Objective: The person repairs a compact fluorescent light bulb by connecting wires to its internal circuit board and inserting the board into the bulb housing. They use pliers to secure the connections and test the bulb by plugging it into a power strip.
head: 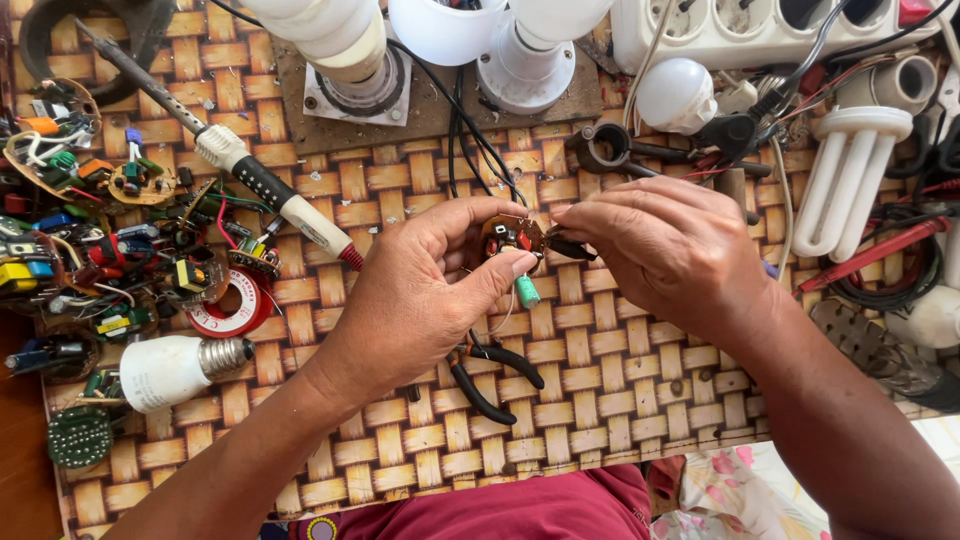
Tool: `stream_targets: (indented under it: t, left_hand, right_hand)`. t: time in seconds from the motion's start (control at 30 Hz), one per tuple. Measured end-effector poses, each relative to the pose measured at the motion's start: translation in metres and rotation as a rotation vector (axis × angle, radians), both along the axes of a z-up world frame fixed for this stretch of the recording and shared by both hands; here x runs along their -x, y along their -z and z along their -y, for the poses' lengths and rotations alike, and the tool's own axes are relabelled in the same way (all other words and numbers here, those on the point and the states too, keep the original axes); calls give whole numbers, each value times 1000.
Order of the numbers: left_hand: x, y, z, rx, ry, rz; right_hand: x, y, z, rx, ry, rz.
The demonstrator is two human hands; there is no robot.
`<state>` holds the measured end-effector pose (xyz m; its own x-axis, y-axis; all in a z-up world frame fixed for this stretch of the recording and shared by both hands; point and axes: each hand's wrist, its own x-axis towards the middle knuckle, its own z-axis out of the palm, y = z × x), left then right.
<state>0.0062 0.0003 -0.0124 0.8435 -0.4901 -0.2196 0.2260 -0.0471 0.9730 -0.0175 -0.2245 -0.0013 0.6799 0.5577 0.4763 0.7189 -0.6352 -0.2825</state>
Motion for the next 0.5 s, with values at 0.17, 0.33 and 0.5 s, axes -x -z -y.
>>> stream_targets:
  t: [0.17,0.33,0.5]
  left_hand:
    - [0,0,1,-15,6,-50]
    - [1,3,2,-10,4,-130]
    - [1,7,0,2,30,33]
  right_hand:
    - [0,3,-1,14,19,24]
    - [2,4,-3,20,33,22]
    - [3,4,-4,25,59,17]
